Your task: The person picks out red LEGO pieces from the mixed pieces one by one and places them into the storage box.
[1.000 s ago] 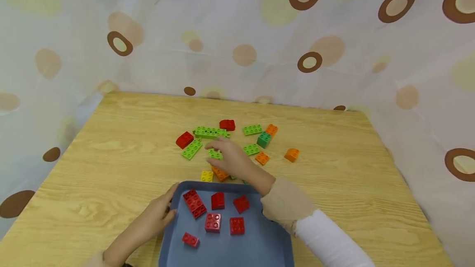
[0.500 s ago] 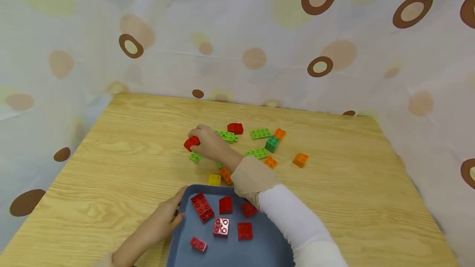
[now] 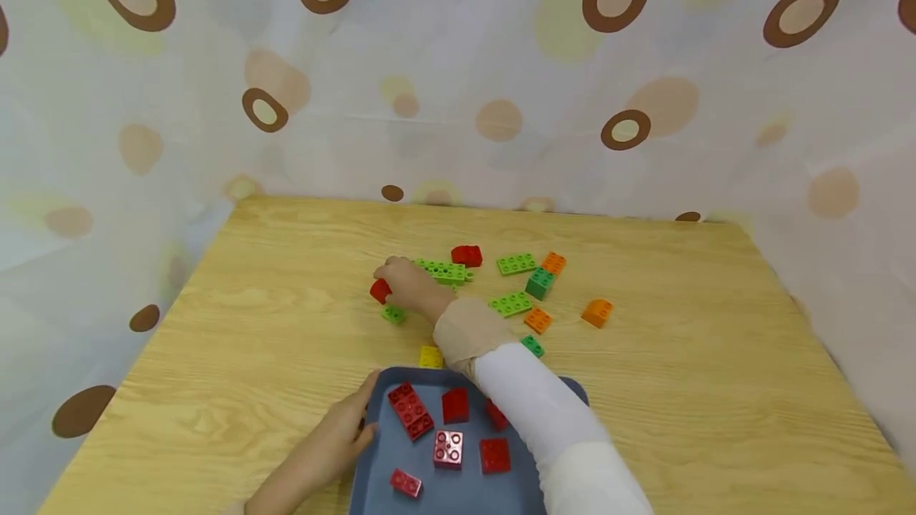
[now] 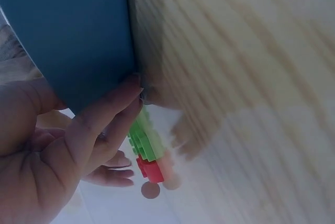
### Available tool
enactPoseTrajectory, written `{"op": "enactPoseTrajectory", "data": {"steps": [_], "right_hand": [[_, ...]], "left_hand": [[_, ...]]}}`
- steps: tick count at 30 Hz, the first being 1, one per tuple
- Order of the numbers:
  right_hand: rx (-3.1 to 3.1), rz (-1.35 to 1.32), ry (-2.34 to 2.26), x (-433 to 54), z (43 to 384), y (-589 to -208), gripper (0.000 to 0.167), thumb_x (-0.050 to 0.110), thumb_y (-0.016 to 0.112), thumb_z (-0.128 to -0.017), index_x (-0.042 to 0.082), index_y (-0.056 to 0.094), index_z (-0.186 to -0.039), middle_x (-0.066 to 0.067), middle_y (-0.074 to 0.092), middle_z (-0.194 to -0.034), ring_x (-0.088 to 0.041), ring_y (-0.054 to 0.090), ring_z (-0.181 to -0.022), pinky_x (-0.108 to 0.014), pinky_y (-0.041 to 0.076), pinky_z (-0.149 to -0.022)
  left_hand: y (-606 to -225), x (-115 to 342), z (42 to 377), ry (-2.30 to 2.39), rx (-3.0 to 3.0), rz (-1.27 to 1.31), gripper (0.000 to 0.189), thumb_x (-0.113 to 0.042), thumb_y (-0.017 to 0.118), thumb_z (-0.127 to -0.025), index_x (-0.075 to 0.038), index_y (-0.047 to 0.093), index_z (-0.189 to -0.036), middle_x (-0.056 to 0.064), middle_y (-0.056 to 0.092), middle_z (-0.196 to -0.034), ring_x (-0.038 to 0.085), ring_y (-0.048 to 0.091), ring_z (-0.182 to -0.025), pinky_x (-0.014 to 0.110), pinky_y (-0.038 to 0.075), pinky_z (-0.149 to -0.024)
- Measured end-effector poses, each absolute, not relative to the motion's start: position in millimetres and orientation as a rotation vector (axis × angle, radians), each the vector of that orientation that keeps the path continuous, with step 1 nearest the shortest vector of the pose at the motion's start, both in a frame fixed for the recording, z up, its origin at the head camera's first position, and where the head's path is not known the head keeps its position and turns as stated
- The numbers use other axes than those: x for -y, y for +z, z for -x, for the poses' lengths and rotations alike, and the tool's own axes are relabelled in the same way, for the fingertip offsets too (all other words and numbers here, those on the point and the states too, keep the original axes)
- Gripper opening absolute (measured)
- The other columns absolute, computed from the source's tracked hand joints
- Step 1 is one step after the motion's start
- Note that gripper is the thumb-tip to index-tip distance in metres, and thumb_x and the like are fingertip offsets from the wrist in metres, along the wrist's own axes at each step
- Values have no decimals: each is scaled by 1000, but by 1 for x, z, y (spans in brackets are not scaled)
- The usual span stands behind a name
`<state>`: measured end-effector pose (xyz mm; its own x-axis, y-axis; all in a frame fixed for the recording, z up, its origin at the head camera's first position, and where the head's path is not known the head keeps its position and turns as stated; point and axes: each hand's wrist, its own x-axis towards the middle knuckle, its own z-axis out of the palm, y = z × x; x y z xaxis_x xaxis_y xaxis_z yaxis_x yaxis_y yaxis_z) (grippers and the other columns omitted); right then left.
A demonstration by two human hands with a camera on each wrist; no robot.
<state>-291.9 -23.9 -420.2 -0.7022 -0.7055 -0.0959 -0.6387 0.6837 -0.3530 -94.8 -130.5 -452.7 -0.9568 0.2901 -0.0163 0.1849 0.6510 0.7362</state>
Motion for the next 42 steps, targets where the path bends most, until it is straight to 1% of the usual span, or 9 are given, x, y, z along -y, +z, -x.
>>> {"op": "enactPoseTrajectory", "data": {"steps": [6, 9, 13, 17, 22, 24, 30, 36, 42], "right_hand": [[-2628, 1175, -318, 36, 296, -435, 39, 3, 60, -86, 0, 56, -125, -19, 54, -128, -31, 51, -117, -35, 44, -99], [-2633, 1182, -268, 40, 297, -439, 39, -2, 59, -85, 3, 59, -123, -18, 55, -127, -31, 51, -116, -35, 44, -99], [-2636, 1153, -224, 41, 298, -439, 40, -7, 56, -84, 6, 61, -122, -15, 57, -123, -29, 53, -113, -33, 44, -98], [-2643, 1094, -192, 40, 297, -437, 39, -6, 55, -86, 8, 61, -122, -13, 58, -120, -26, 54, -110, -30, 46, -95], [-2667, 1059, -150, 37, 295, -432, 36, -8, 52, -87, 10, 64, -116, -11, 60, -113, -23, 58, -103, -28, 48, -90], [-2673, 1066, -130, 36, 294, -431, 34, -7, 53, -87, 10, 64, -114, -11, 61, -111, -23, 58, -101, -28, 49, -88], [-2685, 1135, -83, 33, 292, -429, 30, 4, 64, -84, 9, 63, -113, -11, 60, -109, -24, 58, -99, -29, 50, -86], [-2680, 1146, -289, 26, 287, -417, 34, 8, 67, -83, 6, 61, -116, -13, 58, -108, -25, 56, -96, -31, 49, -84], [-2715, 1183, -428, 10, 281, -398, 33, 9, 68, -82, 5, 62, -115, -12, 59, -106, -23, 56, -94, -32, 49, -84]], "left_hand": [[-455, 131, 90, 1189, -2745, -357, 62, 7, 55, -81, 18, 28, -135, 34, 53, -121, 43, 53, -112, 51, 44, -92], [-457, 131, 89, 1188, -2766, -380, 61, 7, 56, -80, 18, 30, -134, 33, 55, -118, 42, 55, -109, 51, 45, -90], [-457, 130, 89, 1186, -2773, -385, 61, 7, 56, -80, 18, 30, -134, 33, 54, -119, 41, 55, -110, 51, 45, -91], [-456, 129, 90, 1185, -2762, -395, 61, 7, 56, -80, 17, 30, -135, 32, 55, -120, 40, 56, -110, 50, 46, -90], [-455, 126, 91, 1197, -2746, -419, 60, 7, 55, -81, 17, 29, -135, 32, 54, -121, 41, 55, -111, 50, 46, -90], [-455, 125, 91, 1197, -2750, -425, 60, 7, 54, -81, 17, 30, -135, 32, 54, -121, 40, 55, -110, 50, 46, -91], [-457, 123, 92, 1183, -2800, -453, 61, 7, 56, -79, 15, 32, -134, 30, 57, -117, 39, 58, -107, 50, 47, -89], [-454, 123, 92, 1192, -2774, -414, 62, 6, 56, -80, 16, 29, -136, 34, 53, -122, 43, 54, -112, 51, 44, -93], [-452, 125, 94, 1212, -2760, -401, 62, 7, 55, -80, 16, 29, -136, 34, 52, -123, 42, 54, -112, 50, 45, -92]]}}
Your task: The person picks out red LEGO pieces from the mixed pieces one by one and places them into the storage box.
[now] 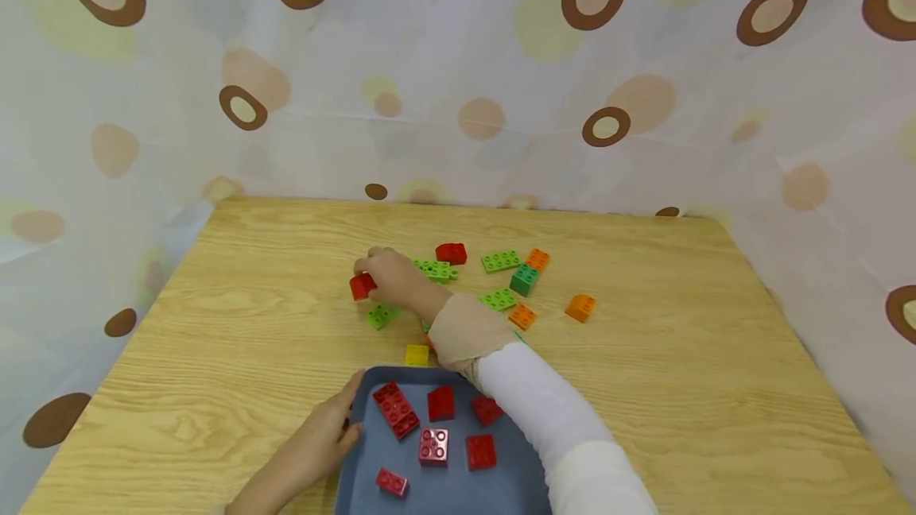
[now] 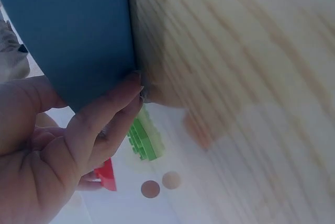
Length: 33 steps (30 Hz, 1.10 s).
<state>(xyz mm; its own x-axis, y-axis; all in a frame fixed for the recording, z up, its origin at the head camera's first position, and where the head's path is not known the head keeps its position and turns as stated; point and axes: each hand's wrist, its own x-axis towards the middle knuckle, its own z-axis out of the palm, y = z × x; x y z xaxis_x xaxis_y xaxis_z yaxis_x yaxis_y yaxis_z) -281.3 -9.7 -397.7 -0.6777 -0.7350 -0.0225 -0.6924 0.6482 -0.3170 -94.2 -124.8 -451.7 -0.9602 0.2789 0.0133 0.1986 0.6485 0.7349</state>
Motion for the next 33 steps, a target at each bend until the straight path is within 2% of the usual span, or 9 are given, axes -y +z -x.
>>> {"op": "enactPoseTrajectory", "data": {"steps": [5, 17, 25, 33], "right_hand": [[-2759, 1162, -434, -11, 273, -387, 33, 11, 69, -82, 7, 63, -114, -11, 60, -106, -22, 55, -94, -32, 51, -84], [-2803, 1163, -439, -66, 246, -375, 35, 15, 71, -80, 9, 65, -114, -9, 61, -108, -21, 56, -96, -34, 52, -82], [-2783, 1137, -483, -111, 209, -368, 36, 14, 73, -78, 8, 65, -113, -7, 62, -107, -19, 56, -94, -29, 52, -77], [-2771, 1111, -490, -157, 171, -381, 33, 16, 73, -78, 9, 65, -109, -5, 60, -102, -16, 56, -89, -27, 52, -74]], "left_hand": [[-452, 124, 94, 1211, -2758, -382, 62, 7, 55, -80, 15, 30, -136, 33, 53, -122, 40, 55, -110, 49, 47, -89], [-451, 120, 93, 1199, -2770, -342, 62, 7, 55, -81, 15, 29, -137, 34, 49, -128, 42, 51, -116, 50, 43, -95], [-452, 119, 92, 1200, -2778, -356, 62, 7, 56, -81, 15, 30, -137, 34, 49, -127, 43, 51, -116, 50, 43, -95], [-452, 119, 93, 1166, -2781, -340, 63, 6, 57, -82, 16, 29, -137, 34, 49, -127, 43, 51, -116, 50, 44, -95]]}}
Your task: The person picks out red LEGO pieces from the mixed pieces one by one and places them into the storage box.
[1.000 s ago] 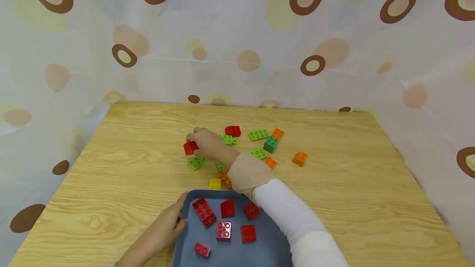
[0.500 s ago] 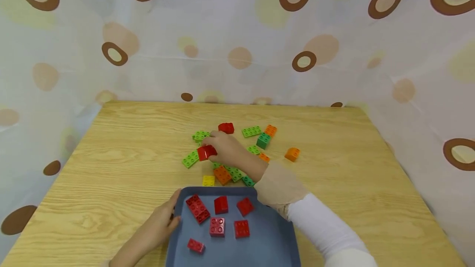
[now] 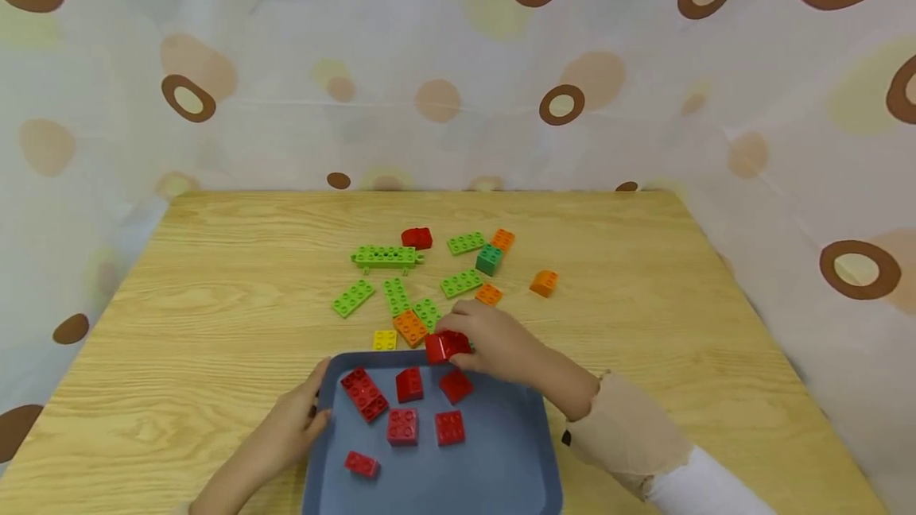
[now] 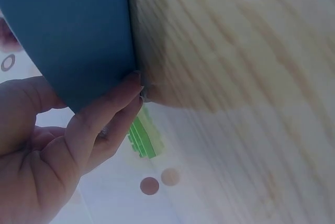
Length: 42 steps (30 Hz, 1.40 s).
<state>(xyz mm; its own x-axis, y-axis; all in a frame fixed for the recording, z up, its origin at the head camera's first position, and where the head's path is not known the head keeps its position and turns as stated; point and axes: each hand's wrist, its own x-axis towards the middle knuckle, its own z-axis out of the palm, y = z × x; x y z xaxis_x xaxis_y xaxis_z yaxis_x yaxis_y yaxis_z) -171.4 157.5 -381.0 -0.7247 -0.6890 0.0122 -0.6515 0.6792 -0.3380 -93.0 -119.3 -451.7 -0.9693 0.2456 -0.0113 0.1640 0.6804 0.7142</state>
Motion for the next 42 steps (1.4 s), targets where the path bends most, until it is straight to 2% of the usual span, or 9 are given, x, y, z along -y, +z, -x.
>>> {"op": "enactPoseTrajectory", "data": {"steps": [8, 18, 25, 34, 42], "right_hand": [[-2761, 1060, -501, -187, 145, -396, 32, 12, 74, -76, 10, 66, -107, -4, 61, -102, -16, 57, -90, -28, 53, -74], [-2732, 1034, -527, -201, 129, -416, 30, 11, 74, -75, 12, 67, -104, -1, 60, -96, -12, 55, -85, -23, 51, -70], [-2711, 1053, -494, -203, 125, -427, 30, 11, 75, -74, 11, 67, -103, -2, 60, -97, -15, 57, -88, -26, 53, -72], [-2696, 1021, -458, -201, 124, -436, 30, 13, 77, -72, 14, 68, -101, 2, 58, -92, -11, 54, -83, -23, 52, -68], [-2690, 998, -447, -199, 126, -440, 30, 15, 76, -73, 13, 66, -102, 1, 60, -96, -12, 56, -88, -26, 53, -73]], "left_hand": [[-450, 120, 94, 1149, -2759, -311, 64, 5, 57, -83, 15, 27, -138, 35, 46, -130, 43, 50, -117, 49, 44, -95], [-451, 117, 94, 1154, -2717, -268, 63, 5, 55, -85, 14, 25, -139, 34, 44, -132, 43, 49, -118, 48, 44, -95], [-451, 117, 94, 1153, -2703, -263, 63, 5, 55, -85, 14, 25, -140, 34, 46, -131, 41, 53, -115, 44, 48, -91], [-451, 118, 94, 1163, -2727, -299, 63, 7, 57, -83, 11, 29, -139, 30, 52, -126, 37, 57, -109, 43, 51, -86], [-453, 119, 96, 1156, -2743, -291, 63, 7, 58, -82, 9, 30, -139, 27, 55, -123, 33, 59, -106, 41, 52, -83]]}}
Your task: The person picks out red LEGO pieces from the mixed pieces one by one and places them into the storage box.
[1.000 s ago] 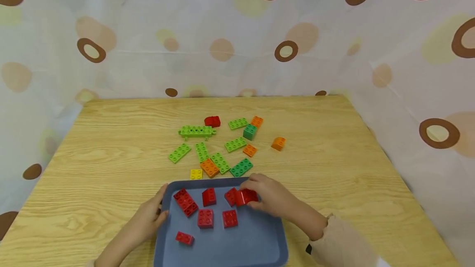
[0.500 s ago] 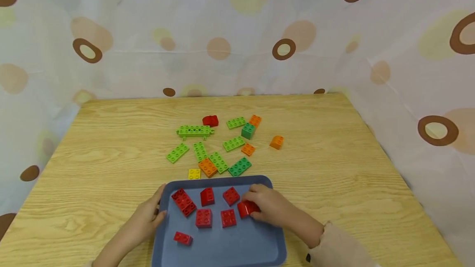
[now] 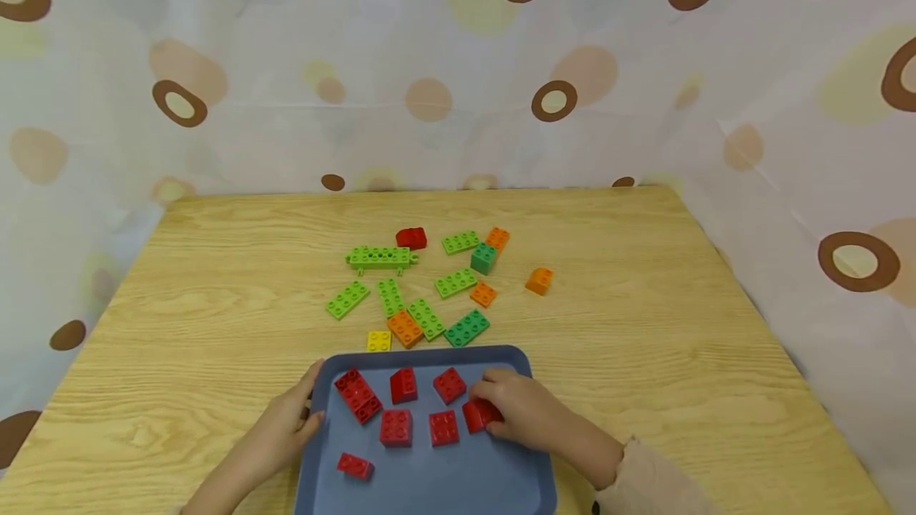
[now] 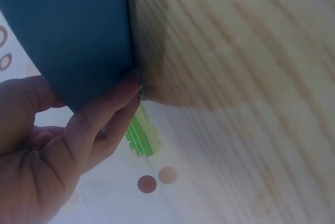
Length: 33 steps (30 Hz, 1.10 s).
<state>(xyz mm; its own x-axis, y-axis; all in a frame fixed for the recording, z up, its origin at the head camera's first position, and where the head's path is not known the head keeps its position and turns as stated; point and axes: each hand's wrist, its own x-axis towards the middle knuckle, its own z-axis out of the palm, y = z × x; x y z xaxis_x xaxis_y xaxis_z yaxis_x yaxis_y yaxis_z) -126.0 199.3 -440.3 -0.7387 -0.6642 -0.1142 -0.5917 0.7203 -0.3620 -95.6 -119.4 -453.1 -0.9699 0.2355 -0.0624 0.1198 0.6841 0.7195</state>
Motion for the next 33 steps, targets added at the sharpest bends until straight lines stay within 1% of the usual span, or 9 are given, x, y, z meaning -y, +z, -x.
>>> {"op": "enactPoseTrajectory", "data": {"steps": [2, 7, 11, 17, 23, 28, 33], "right_hand": [[-2685, 998, -452, -199, 126, -438, 31, 16, 76, -73, 13, 66, -102, 1, 60, -97, -12, 56, -89, -26, 53, -73], [-2692, 1014, -494, -198, 129, -421, 30, 15, 75, -75, 9, 66, -103, -2, 61, -98, -15, 57, -88, -25, 52, -71], [-2758, 1054, -537, -197, 141, -403, 27, 13, 73, -77, 5, 66, -102, -6, 62, -97, -18, 60, -88, -29, 53, -73], [-2874, 1104, -613, -189, 175, -389, 27, 12, 71, -79, 5, 66, -104, -7, 64, -101, -22, 60, -96, -35, 53, -79], [-2916, 1064, -785, -174, 218, -390, 29, 6, 67, -82, -1, 63, -109, -16, 63, -108, -30, 59, -102, -43, 52, -84], [-2913, 980, -872, -156, 248, -391, 33, 6, 65, -83, -2, 61, -115, -18, 61, -113, -31, 57, -104, -45, 50, -86], [-2914, 934, -871, -140, 271, -394, 35, 9, 63, -86, -1, 59, -119, -17, 59, -116, -31, 55, -107, -45, 48, -91]], "left_hand": [[-452, 120, 95, 1149, -2743, -288, 63, 6, 58, -83, 10, 29, -139, 29, 53, -125, 35, 58, -109, 42, 51, -85], [-452, 120, 94, 1150, -2749, -283, 62, 7, 57, -82, 11, 30, -138, 29, 53, -126, 36, 57, -109, 43, 51, -86], [-452, 120, 93, 1150, -2750, -275, 63, 7, 57, -82, 11, 29, -139, 30, 53, -126, 36, 57, -109, 42, 51, -85], [-453, 120, 93, 1144, -2760, -288, 63, 7, 58, -82, 13, 29, -138, 30, 53, -125, 35, 58, -108, 43, 51, -86], [-452, 118, 93, 1139, -2754, -264, 63, 6, 57, -83, 10, 29, -139, 30, 52, -126, 34, 58, -108, 43, 51, -86], [-453, 118, 94, 1151, -2758, -286, 63, 6, 57, -82, 10, 30, -139, 30, 52, -126, 35, 58, -108, 44, 51, -86], [-453, 118, 93, 1170, -2757, -288, 63, 7, 58, -82, 11, 30, -138, 30, 52, -126, 36, 57, -108, 44, 50, -86]]}}
